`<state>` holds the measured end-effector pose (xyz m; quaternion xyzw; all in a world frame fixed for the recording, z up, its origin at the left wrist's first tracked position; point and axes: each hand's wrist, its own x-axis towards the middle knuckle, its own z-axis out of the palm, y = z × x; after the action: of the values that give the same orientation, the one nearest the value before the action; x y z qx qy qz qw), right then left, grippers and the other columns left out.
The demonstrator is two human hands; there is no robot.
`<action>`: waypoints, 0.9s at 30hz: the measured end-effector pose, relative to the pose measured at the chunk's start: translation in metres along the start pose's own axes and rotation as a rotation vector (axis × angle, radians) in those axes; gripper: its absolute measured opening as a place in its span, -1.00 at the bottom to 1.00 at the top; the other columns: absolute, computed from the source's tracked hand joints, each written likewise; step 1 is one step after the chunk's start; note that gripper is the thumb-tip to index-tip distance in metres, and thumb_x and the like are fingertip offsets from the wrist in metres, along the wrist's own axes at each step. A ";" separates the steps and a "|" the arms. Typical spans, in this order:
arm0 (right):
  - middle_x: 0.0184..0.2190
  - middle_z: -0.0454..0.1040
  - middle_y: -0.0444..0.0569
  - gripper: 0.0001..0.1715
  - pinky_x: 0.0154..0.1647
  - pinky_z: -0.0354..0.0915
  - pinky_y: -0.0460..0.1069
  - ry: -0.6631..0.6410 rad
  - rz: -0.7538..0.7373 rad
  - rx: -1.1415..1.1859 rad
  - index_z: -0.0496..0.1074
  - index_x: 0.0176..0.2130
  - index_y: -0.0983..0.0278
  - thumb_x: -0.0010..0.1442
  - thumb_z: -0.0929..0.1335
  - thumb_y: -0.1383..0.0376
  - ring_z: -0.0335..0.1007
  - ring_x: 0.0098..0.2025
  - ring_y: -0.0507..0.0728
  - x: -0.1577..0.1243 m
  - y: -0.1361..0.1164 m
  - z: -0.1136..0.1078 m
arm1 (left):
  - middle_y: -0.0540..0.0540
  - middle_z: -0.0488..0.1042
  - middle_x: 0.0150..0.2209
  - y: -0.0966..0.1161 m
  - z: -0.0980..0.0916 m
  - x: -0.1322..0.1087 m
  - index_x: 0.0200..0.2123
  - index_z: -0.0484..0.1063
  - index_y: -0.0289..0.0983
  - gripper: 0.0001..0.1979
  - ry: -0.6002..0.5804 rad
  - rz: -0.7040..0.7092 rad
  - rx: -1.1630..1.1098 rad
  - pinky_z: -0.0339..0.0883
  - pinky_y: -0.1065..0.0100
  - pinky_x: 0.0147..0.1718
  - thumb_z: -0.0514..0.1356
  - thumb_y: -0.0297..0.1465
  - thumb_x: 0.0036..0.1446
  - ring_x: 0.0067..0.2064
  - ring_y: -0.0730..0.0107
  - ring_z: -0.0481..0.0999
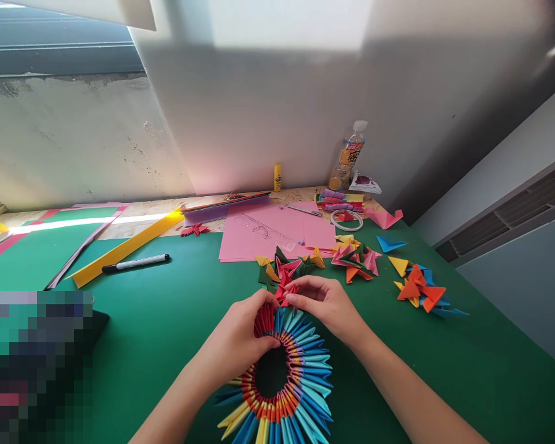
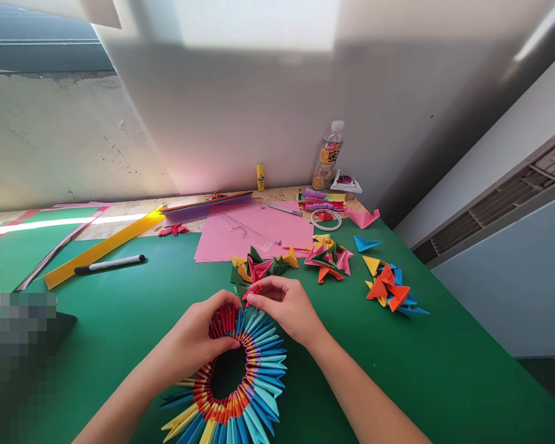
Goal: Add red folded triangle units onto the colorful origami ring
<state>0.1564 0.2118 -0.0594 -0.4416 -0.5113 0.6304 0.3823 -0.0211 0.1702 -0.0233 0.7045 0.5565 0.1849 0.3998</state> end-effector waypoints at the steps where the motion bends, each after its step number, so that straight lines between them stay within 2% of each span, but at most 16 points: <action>1: -0.42 0.56 -0.04 -0.69 -0.31 0.40 0.01 -0.001 -0.002 0.002 0.51 -0.38 0.29 -0.15 0.49 0.17 0.47 -0.36 0.13 0.000 0.001 0.000 | 0.05 0.43 -0.32 0.000 0.000 0.000 -0.23 0.30 -0.20 -0.71 -0.003 -0.002 0.000 0.22 0.38 -0.34 0.23 -0.46 -0.09 -0.32 0.35 0.38; 11: -0.44 0.55 -0.04 -0.71 -0.33 0.39 0.00 0.016 -0.015 0.034 0.50 -0.40 0.29 -0.14 0.49 0.17 0.45 -0.43 0.09 0.000 0.000 0.002 | 0.06 0.44 -0.31 -0.001 0.001 -0.002 -0.22 0.29 -0.18 -0.70 0.009 0.008 -0.002 0.18 0.38 -0.34 0.23 -0.48 -0.08 -0.30 0.34 0.38; 19: -0.40 0.55 -0.03 -0.70 -0.19 0.40 0.04 0.015 -0.052 -0.003 0.49 -0.37 0.30 -0.14 0.49 0.20 0.48 -0.30 0.15 0.000 0.000 0.003 | 0.09 0.41 -0.30 -0.002 0.002 -0.002 -0.22 0.28 -0.17 -0.69 -0.010 -0.006 -0.028 0.15 0.39 -0.34 0.25 -0.48 -0.07 -0.28 0.35 0.36; 27: -0.35 0.56 -0.03 -0.72 -0.17 0.39 0.04 -0.029 -0.100 -0.054 0.51 -0.28 0.27 -0.05 0.45 0.22 0.48 -0.27 0.14 -0.002 0.000 0.002 | 0.10 0.40 -0.31 -0.002 0.001 -0.001 -0.24 0.26 -0.16 -0.71 -0.019 -0.005 -0.050 0.11 0.39 -0.34 0.24 -0.49 -0.06 -0.30 0.37 0.34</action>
<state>0.1551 0.2090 -0.0584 -0.4165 -0.5549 0.6028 0.3940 -0.0217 0.1694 -0.0255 0.6945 0.5497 0.1911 0.4230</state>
